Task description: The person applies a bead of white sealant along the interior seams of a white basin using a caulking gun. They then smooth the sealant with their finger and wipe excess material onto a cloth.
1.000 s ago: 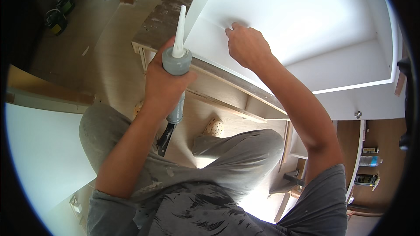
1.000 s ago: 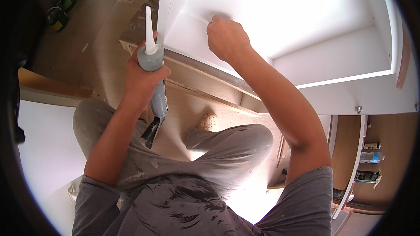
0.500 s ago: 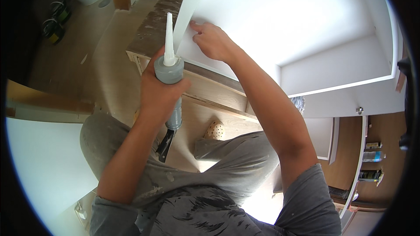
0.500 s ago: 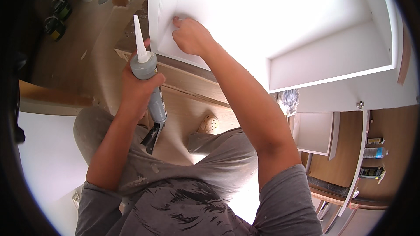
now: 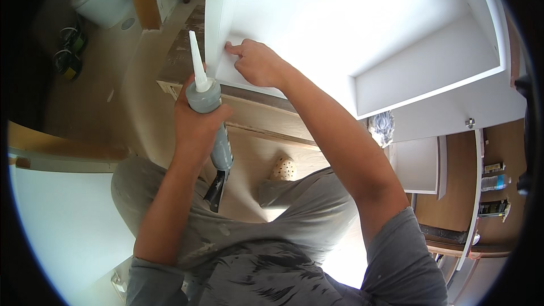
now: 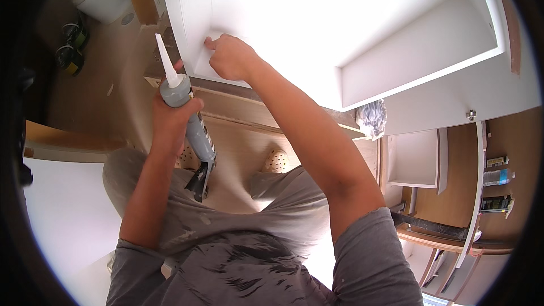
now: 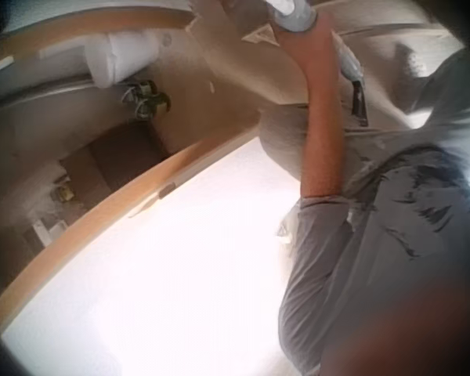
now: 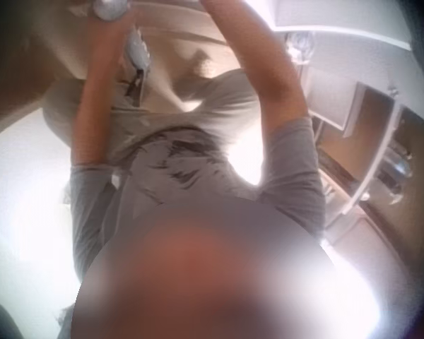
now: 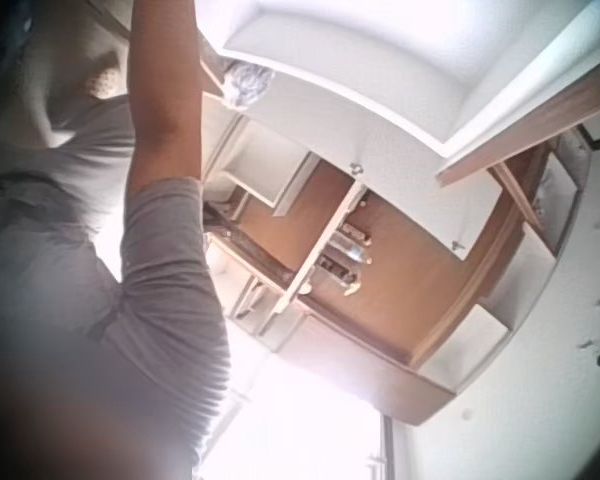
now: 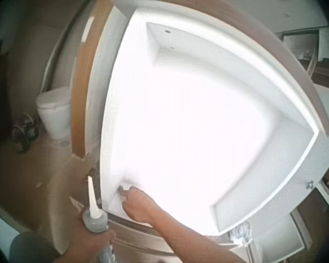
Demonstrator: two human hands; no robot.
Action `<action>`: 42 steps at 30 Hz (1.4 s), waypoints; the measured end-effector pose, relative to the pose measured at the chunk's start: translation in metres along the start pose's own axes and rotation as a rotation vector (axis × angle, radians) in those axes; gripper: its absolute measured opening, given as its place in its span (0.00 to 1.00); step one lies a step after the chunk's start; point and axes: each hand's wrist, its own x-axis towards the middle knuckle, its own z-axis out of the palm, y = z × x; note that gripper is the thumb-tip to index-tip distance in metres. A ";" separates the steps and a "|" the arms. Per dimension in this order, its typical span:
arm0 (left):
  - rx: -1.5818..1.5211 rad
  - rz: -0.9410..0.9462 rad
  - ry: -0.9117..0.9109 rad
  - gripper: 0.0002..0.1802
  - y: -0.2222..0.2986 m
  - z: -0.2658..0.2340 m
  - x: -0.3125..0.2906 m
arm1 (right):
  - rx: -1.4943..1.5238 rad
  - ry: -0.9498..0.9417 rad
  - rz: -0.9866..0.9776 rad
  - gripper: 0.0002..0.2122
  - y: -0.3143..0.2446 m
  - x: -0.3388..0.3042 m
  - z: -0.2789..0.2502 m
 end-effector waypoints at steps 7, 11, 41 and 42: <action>-0.039 0.002 -0.017 0.45 -0.002 -0.001 0.002 | 0.165 -0.024 0.002 0.28 -0.022 -0.042 0.010; -0.035 -0.004 -0.018 0.44 -0.001 -0.001 0.001 | 0.217 -0.096 -0.080 0.27 -0.013 -0.056 -0.005; -0.007 -0.011 -0.005 0.46 0.004 0.002 -0.003 | -0.883 -0.030 0.041 0.29 0.017 -0.043 -0.038; -0.013 -0.014 -0.006 0.46 0.004 0.002 -0.003 | -0.890 -0.046 0.062 0.28 0.018 -0.047 -0.042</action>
